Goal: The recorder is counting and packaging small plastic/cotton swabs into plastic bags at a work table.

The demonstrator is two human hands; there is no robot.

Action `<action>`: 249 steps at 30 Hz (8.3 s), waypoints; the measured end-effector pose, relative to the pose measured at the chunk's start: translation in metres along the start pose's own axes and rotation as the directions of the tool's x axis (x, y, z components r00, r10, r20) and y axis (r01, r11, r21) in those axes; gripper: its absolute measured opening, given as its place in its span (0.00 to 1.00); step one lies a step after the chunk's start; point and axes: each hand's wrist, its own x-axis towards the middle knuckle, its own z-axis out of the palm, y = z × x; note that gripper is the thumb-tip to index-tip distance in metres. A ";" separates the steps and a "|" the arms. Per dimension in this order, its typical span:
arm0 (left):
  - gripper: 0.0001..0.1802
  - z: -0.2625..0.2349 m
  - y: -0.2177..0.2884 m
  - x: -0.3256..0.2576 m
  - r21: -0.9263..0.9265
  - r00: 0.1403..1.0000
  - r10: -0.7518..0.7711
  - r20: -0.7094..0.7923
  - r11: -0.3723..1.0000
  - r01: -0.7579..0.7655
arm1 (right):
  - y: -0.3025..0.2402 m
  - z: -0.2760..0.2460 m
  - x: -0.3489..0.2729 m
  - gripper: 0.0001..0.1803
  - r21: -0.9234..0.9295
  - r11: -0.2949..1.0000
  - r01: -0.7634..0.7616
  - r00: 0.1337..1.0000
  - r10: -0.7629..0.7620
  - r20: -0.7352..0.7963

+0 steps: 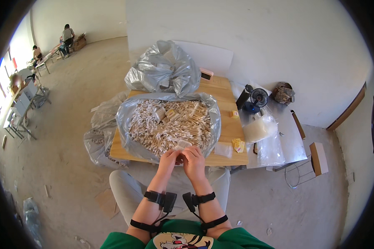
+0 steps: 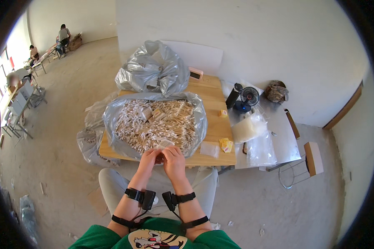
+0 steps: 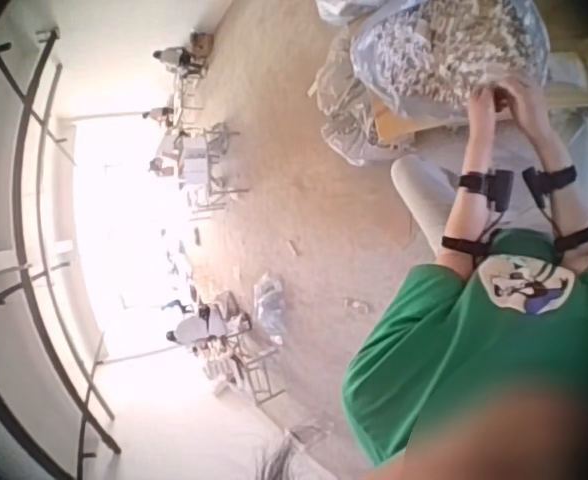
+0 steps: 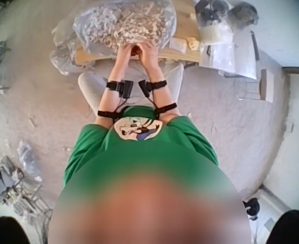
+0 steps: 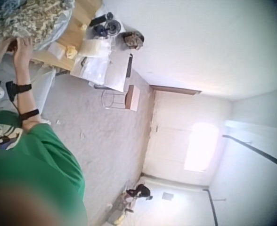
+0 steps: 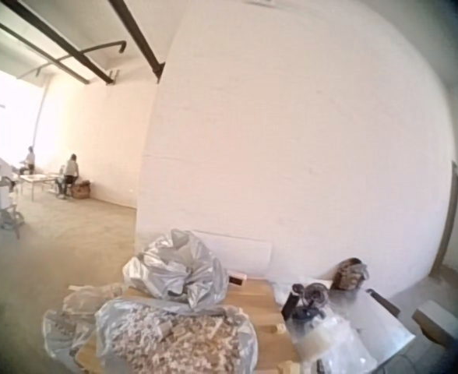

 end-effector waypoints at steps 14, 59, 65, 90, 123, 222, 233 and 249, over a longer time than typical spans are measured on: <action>0.12 -0.006 -0.004 -0.009 0.541 0.875 0.480 0.066 0.719 -0.436 | -0.001 -0.002 -0.010 0.11 0.170 0.942 -0.291 0.951 0.265 0.158; 0.17 -0.019 -0.011 0.005 -0.113 0.975 0.222 0.030 0.970 -0.217 | 0.026 0.009 -0.023 0.11 0.649 0.175 -0.741 0.528 0.749 0.401; 0.13 -0.022 -0.002 0.010 0.440 0.906 0.414 -0.092 0.833 -0.336 | 0.053 0.020 -0.030 0.12 0.383 0.725 -0.573 0.808 0.577 0.117; 0.04 -0.010 0.019 0.060 0.548 0.731 0.671 -0.124 0.661 -0.513 | 0.059 0.055 0.041 0.05 0.454 0.650 -0.610 0.791 0.538 0.291; 0.16 -0.025 -0.015 0.079 0.486 0.797 0.490 -0.352 0.824 -0.292 | 0.082 0.073 0.005 0.18 0.114 0.794 -0.597 0.802 0.597 0.040; 0.16 -0.012 -0.034 0.027 0.294 0.901 0.370 -0.225 0.908 -0.299 | 0.197 -0.065 -0.046 0.22 -0.679 0.537 -0.501 0.795 0.596 -0.116; 0.07 -0.040 0.013 0.103 0.788 0.776 0.631 0.015 0.470 -0.398 | 0.188 -0.027 -0.056 0.29 -0.694 0.678 -0.243 0.764 0.575 0.293; 0.28 -0.012 0.029 0.246 0.971 0.974 0.190 0.119 0.182 -0.154 | 0.193 -0.025 -0.057 0.30 -0.721 0.664 -0.200 0.786 0.548 0.287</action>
